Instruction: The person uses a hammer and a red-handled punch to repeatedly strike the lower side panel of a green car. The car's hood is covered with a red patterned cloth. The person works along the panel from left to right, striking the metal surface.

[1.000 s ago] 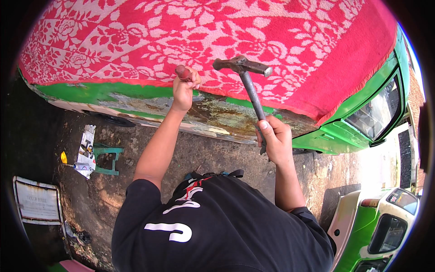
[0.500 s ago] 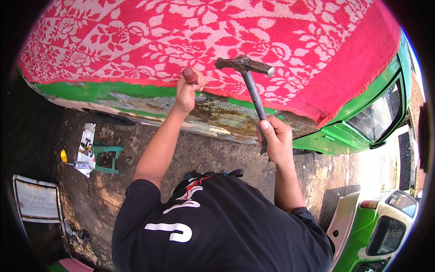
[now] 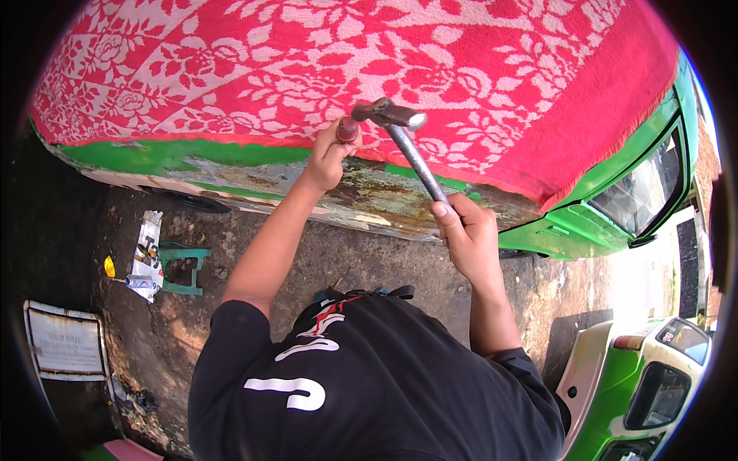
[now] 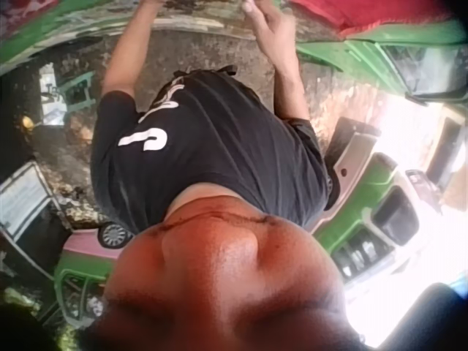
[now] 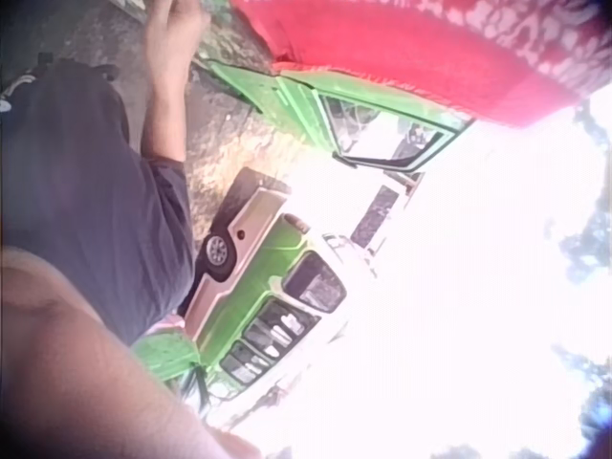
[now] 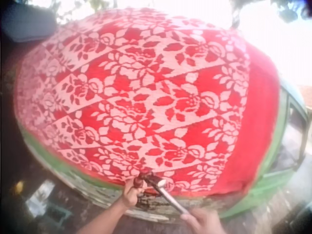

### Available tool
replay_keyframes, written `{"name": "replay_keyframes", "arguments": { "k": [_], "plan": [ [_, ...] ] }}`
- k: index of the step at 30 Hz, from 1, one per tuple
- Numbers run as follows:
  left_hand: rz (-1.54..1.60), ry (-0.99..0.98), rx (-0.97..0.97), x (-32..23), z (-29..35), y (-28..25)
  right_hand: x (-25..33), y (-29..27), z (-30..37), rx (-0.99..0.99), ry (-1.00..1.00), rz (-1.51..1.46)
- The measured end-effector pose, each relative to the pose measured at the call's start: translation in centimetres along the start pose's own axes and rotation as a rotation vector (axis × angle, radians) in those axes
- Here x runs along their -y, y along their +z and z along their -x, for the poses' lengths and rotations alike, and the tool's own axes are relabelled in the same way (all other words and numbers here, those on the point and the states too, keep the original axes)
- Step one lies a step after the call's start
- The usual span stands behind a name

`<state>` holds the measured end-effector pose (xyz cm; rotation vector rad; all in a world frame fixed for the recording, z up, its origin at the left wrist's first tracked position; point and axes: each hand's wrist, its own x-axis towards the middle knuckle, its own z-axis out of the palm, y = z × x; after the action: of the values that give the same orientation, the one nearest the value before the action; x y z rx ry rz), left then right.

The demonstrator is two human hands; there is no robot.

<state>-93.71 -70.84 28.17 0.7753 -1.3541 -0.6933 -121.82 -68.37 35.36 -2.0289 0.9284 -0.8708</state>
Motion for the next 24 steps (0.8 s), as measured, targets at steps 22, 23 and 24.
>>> {"name": "replay_keyframes", "arguments": {
  "k": [22,23,24],
  "plan": [
    [0.161,0.108,-0.087,-1.0,0.8,-0.8,-2.8,0.9,1.5,-0.032,0.158,-0.390],
    [0.157,0.100,-0.087,-0.8,0.9,-0.8,-2.8,0.9,1.5,-0.034,0.165,-0.394],
    [0.154,0.092,-0.089,-0.6,0.9,-0.8,-2.9,0.8,1.6,-0.036,0.172,-0.396]
  ]
}}
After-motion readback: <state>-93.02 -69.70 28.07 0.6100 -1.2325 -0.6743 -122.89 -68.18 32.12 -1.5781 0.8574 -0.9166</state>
